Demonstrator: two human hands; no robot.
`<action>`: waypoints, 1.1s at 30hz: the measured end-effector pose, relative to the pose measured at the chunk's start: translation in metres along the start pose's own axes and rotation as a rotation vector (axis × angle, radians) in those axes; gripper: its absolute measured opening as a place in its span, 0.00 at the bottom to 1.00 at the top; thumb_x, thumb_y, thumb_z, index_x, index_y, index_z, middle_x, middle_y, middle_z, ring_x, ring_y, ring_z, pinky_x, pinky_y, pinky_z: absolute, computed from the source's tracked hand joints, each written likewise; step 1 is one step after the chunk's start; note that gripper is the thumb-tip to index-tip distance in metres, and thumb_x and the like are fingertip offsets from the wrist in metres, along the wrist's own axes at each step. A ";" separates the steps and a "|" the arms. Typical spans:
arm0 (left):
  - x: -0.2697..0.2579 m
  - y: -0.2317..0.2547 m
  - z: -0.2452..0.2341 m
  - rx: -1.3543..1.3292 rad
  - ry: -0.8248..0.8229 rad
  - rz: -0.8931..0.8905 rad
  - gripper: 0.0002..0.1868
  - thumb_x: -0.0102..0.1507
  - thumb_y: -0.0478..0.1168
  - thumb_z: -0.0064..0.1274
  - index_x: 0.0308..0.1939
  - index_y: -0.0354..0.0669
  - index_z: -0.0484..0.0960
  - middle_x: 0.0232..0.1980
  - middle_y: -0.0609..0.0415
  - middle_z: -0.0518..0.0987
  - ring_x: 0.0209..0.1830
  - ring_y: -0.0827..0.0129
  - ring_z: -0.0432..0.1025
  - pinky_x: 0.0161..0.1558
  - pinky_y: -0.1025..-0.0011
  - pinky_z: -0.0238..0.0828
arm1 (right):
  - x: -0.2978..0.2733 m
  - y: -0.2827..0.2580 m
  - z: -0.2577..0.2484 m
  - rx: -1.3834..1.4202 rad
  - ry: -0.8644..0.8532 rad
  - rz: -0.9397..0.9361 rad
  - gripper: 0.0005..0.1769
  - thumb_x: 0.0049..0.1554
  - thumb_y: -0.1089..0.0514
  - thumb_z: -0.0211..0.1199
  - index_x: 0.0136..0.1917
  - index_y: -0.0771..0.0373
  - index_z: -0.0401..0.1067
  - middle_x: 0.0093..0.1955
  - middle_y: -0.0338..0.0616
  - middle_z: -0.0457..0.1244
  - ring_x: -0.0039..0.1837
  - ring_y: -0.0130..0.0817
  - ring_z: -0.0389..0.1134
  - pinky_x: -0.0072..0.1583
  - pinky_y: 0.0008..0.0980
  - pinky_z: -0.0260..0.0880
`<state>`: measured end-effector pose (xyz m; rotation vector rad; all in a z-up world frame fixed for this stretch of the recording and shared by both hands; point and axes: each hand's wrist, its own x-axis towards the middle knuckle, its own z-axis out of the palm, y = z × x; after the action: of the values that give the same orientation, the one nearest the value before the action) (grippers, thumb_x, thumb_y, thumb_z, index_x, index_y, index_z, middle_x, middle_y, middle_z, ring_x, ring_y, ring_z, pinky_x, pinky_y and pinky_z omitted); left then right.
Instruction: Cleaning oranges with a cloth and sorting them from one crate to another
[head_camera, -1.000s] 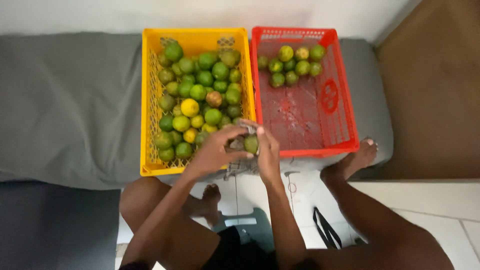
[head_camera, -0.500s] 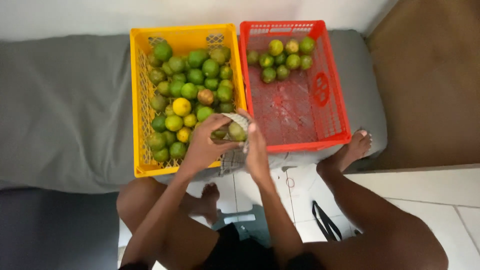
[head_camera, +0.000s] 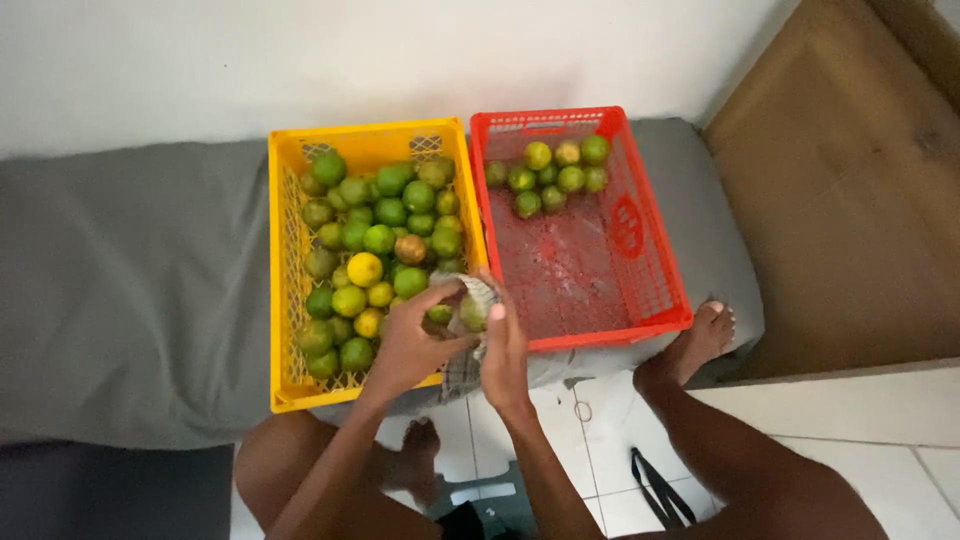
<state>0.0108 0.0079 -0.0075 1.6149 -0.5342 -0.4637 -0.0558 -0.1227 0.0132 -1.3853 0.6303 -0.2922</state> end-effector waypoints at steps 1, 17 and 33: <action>-0.001 -0.004 0.004 0.079 0.014 0.036 0.35 0.60 0.43 0.72 0.68 0.38 0.77 0.63 0.38 0.78 0.62 0.37 0.75 0.48 0.45 0.85 | -0.008 0.001 -0.001 -0.146 -0.047 -0.360 0.32 0.67 0.41 0.40 0.69 0.64 0.70 0.69 0.53 0.61 0.60 0.48 0.63 0.58 0.44 0.63; -0.015 0.012 0.007 0.069 -0.098 0.098 0.34 0.57 0.38 0.71 0.67 0.36 0.78 0.63 0.34 0.79 0.63 0.33 0.74 0.55 0.37 0.82 | -0.019 -0.003 -0.005 -0.172 -0.209 -0.515 0.31 0.70 0.47 0.32 0.74 0.67 0.62 0.79 0.64 0.51 0.81 0.66 0.45 0.77 0.68 0.39; -0.010 -0.002 0.017 0.011 0.044 0.254 0.31 0.57 0.41 0.74 0.63 0.41 0.83 0.60 0.39 0.82 0.62 0.36 0.75 0.57 0.40 0.79 | -0.024 -0.004 -0.008 0.321 -0.228 0.000 0.31 0.68 0.45 0.35 0.77 0.60 0.60 0.67 0.62 0.66 0.70 0.54 0.66 0.71 0.51 0.65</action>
<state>-0.0075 0.0001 -0.0111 1.5384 -0.6985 -0.2353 -0.0791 -0.1173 0.0228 -1.0905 0.3751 -0.2198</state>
